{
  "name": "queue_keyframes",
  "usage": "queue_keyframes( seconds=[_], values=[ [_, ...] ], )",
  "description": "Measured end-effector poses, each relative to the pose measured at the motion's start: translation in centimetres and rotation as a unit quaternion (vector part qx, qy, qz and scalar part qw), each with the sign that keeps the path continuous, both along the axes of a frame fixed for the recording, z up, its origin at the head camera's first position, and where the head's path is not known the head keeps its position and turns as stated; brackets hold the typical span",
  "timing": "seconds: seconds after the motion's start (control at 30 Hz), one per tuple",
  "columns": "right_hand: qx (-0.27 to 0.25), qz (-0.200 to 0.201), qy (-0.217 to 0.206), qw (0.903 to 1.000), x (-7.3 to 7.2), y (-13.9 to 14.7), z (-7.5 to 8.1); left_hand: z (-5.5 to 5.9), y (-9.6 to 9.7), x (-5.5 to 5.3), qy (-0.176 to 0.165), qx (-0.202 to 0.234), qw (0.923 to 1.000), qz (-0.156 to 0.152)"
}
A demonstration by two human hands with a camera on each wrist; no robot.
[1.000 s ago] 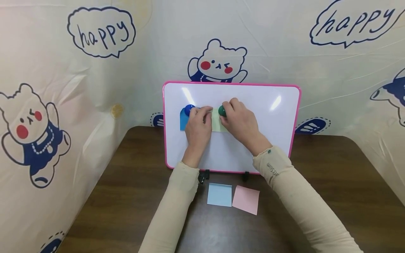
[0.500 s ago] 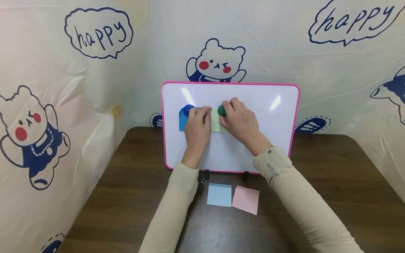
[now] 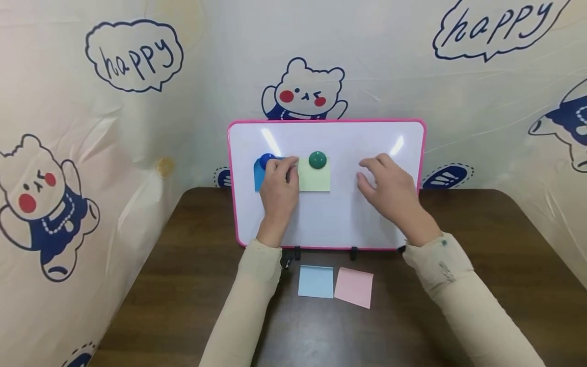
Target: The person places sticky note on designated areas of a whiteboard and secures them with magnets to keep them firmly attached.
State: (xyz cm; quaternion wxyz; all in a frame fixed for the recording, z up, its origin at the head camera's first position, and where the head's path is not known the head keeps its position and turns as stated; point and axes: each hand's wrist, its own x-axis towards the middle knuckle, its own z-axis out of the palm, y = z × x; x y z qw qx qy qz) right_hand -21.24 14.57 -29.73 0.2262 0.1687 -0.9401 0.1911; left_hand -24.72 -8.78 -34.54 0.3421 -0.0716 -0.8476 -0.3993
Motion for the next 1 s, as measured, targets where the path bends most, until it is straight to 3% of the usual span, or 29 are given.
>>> queue_keyframes(
  seconds=[0.33,0.47,0.6,0.83,0.93,1.0],
  values=[
    [0.006,0.000,-0.103,0.9947,5.3,8.5,-2.1,-0.2,-0.2,0.3,-0.014,-0.012,0.9998,0.006],
    [0.029,0.009,-0.161,0.9865,7.2,11.5,-3.9,-0.2,-0.1,1.1,-0.058,-0.037,0.9976,-0.001],
    [0.051,0.028,-0.210,0.9761,8.6,13.4,-6.1,-0.1,-0.3,2.0,-0.124,-0.070,0.9898,-0.010],
    [0.078,0.054,-0.310,0.9459,9.5,15.3,-9.2,-0.4,-0.5,4.1,-0.213,-0.132,0.9666,-0.054],
    [0.086,0.055,-0.348,0.9321,9.8,15.5,-9.7,-1.0,-0.6,5.4,-0.242,-0.195,0.9447,-0.103],
    [0.084,0.053,-0.376,0.9213,10.1,15.4,-9.9,-1.4,-0.6,6.2,-0.260,-0.242,0.9234,-0.145]
  ],
)
